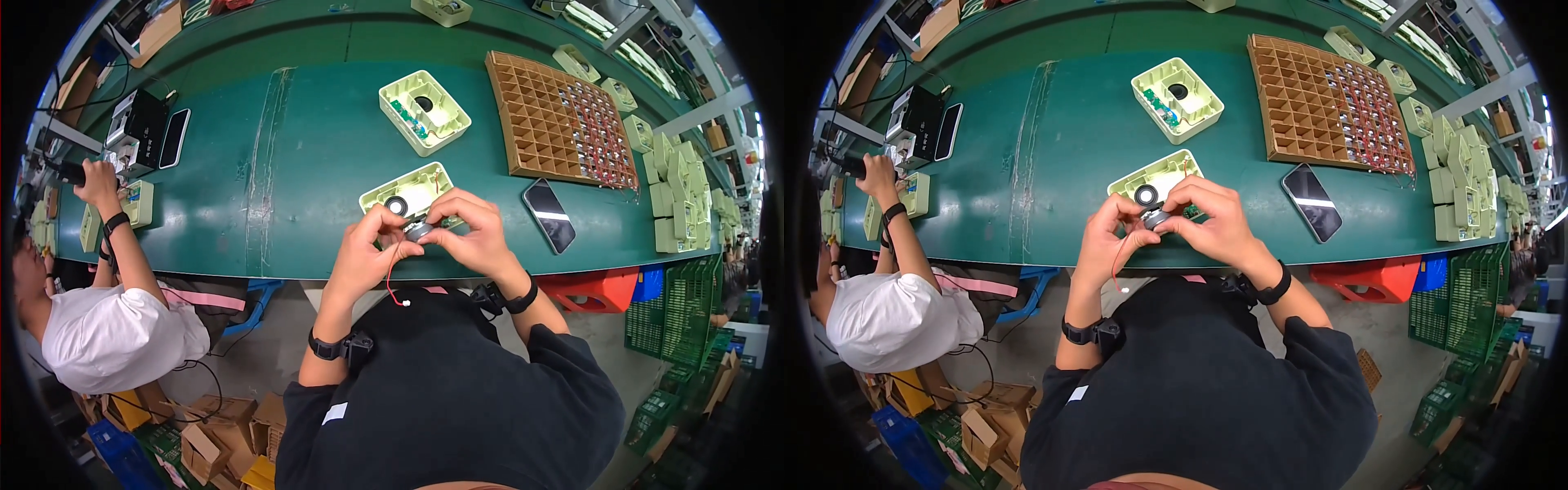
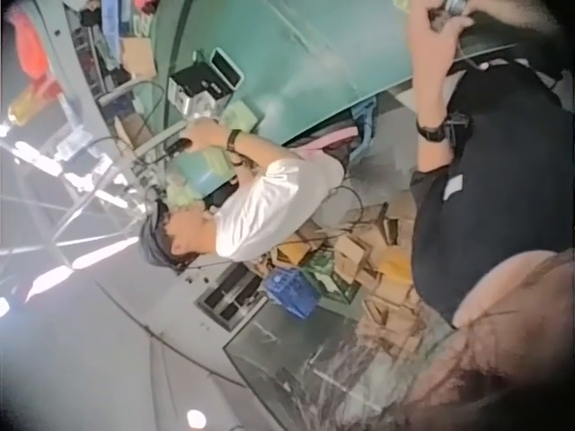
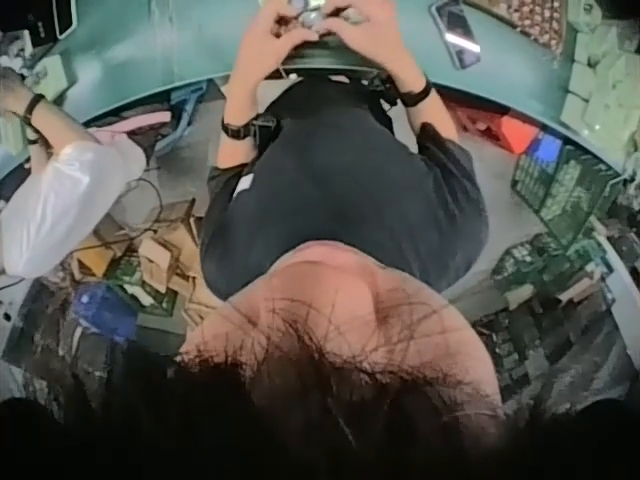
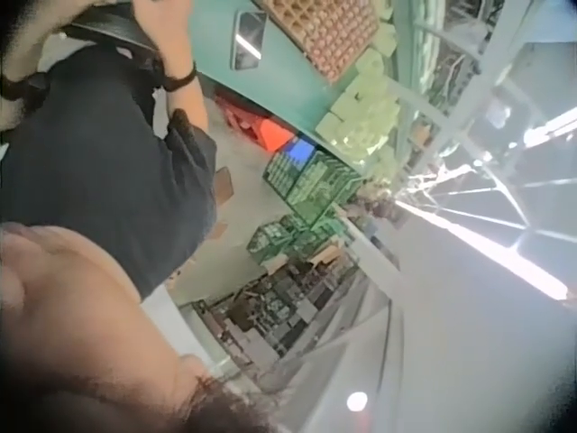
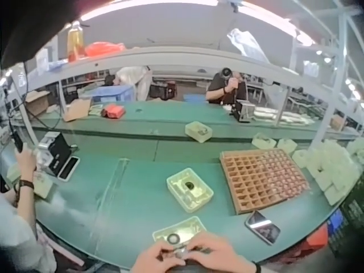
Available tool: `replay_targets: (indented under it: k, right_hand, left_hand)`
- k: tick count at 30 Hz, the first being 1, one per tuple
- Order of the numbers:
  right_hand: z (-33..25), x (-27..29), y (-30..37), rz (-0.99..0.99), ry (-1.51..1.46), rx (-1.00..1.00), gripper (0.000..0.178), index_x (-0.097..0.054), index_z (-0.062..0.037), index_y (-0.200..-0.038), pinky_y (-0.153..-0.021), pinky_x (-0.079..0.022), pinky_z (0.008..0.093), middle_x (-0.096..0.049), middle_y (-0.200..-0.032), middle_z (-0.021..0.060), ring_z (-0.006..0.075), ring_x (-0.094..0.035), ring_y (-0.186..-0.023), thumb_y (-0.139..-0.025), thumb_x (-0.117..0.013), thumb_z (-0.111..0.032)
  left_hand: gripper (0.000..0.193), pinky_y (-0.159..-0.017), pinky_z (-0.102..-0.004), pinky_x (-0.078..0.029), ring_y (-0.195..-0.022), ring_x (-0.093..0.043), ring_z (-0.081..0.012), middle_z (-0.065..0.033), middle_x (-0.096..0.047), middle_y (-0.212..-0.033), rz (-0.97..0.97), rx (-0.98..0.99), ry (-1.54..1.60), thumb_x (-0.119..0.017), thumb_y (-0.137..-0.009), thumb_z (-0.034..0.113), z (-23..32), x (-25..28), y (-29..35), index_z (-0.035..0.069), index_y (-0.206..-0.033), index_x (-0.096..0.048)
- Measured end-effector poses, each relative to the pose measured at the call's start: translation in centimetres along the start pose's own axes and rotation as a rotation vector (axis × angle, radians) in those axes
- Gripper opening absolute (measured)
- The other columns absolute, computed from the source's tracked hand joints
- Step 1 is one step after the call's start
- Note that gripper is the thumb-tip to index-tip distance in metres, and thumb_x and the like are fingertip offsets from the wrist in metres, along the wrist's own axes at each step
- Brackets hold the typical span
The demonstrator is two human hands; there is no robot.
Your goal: The person picks up a speaker from a tray, places it into a plastic housing, and presses it down by hand. They then position the speaker's wires and a circuit board into the housing, repeating this process for multiple units.
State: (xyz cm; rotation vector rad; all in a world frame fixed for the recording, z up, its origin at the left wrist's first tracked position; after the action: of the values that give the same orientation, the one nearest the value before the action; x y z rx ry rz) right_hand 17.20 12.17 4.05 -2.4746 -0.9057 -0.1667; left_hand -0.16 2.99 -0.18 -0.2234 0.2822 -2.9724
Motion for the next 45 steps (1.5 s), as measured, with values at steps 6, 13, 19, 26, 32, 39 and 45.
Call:
replay_targets:
  k: [6, 13, 19, 26, 32, 39, 45]
  right_hand:
    - [2.6, 1.3, -2.6, -0.097, 0.392, -0.096, 0.021, -0.071, -0.0013, -0.086, -0.059, -0.051, 0.0310, -0.063, -0.075, 0.0061, 0.0180, -0.064, -0.064, -0.073, -0.088, -0.001]
    - [4.4, 0.6, -4.4, -0.164, 0.494, 0.045, 0.017, -0.070, -0.0016, -0.086, -0.063, -0.053, 0.0414, -0.067, -0.082, 0.0101, 0.0311, -0.068, -0.074, -0.076, -0.083, -0.004]
    - [4.7, -0.4, -4.3, -0.213, 0.594, 0.145, 0.015, -0.068, -0.0018, -0.084, -0.066, -0.054, 0.0447, -0.065, -0.084, 0.0102, 0.0333, -0.068, -0.076, -0.076, -0.080, -0.005]
    - [5.4, -1.6, -3.4, -0.231, 0.788, 0.249, 0.015, -0.066, -0.0028, -0.086, -0.064, -0.054, 0.0437, -0.060, -0.084, 0.0097, 0.0312, -0.066, -0.074, -0.077, -0.078, -0.002]
    - [3.2, -0.8, -3.8, -0.304, 0.683, 0.317, 0.014, -0.069, -0.0042, -0.092, -0.066, -0.056, 0.0413, -0.063, -0.087, 0.0083, 0.0297, -0.068, -0.079, -0.081, -0.077, -0.003]
    - [0.3, -3.6, -4.1, -0.575, 0.011, 0.249, 0.024, -0.074, -0.0029, -0.109, -0.073, -0.057, 0.0380, -0.067, -0.098, 0.0070, 0.0279, -0.069, -0.088, -0.085, -0.075, 0.001]
    - [2.2, -5.4, -4.6, -0.721, -0.069, 0.203, 0.023, -0.079, -0.0033, -0.106, -0.074, -0.055, 0.0362, -0.067, -0.096, 0.0075, 0.0236, -0.068, -0.085, -0.084, -0.079, 0.001]
  left_hand:
    - [0.078, -0.116, -0.0483, -0.032, -0.135, -0.047, -0.0352, -0.0164, -0.050, -0.148, 0.175, -0.129, -0.699, -0.081, -0.087, 0.047, 0.1, 0.2, -0.1, 0.005, -0.147, -0.053]
    - [0.088, -0.121, -0.0511, -0.024, -0.143, -0.041, -0.0374, -0.0188, -0.040, -0.157, 0.064, -0.062, -0.607, -0.071, -0.095, 0.052, -1.7, 0.2, -0.2, 0.005, -0.161, -0.037]
    - [0.090, -0.121, -0.0519, -0.024, -0.142, -0.042, -0.0379, -0.0191, -0.040, -0.156, 0.058, -0.059, -0.603, -0.070, -0.096, 0.052, -2.0, 0.2, -0.2, 0.003, -0.162, -0.034]
    - [0.090, -0.122, -0.0488, -0.024, -0.144, -0.039, -0.0370, -0.0186, -0.039, -0.157, 0.046, -0.042, -0.604, -0.073, -0.096, 0.044, -2.1, 0.1, 0.1, 0.006, -0.165, -0.031]
    - [0.090, -0.122, -0.0485, -0.024, -0.144, -0.039, -0.0378, -0.0188, -0.039, -0.157, 0.051, -0.033, -0.571, -0.075, -0.095, 0.038, -2.5, 0.3, -0.1, 0.007, -0.165, -0.030]
    - [0.103, -0.122, -0.0523, -0.022, -0.143, -0.042, -0.0388, -0.0199, -0.042, -0.156, 0.036, -0.103, -0.602, -0.081, -0.088, 0.024, -3.3, 0.2, -0.1, 0.005, -0.167, -0.018]
    - [0.116, -0.122, -0.0521, -0.022, -0.141, -0.046, -0.0376, -0.0183, -0.048, -0.154, 0.134, -0.082, -0.431, -0.083, -0.082, 0.017, -4.3, 0.1, 0.3, 0.002, -0.168, -0.006]
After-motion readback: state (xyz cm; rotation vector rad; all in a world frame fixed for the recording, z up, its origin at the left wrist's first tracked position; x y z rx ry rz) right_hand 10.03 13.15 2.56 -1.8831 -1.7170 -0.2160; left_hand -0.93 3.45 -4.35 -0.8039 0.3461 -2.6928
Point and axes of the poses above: each hand's wrist, its own y-axis away from the middle knuckle, its own x-axis out of the back of the hand, z = x × y, the point moved 4 cm from there along -y, towards the middle knuckle
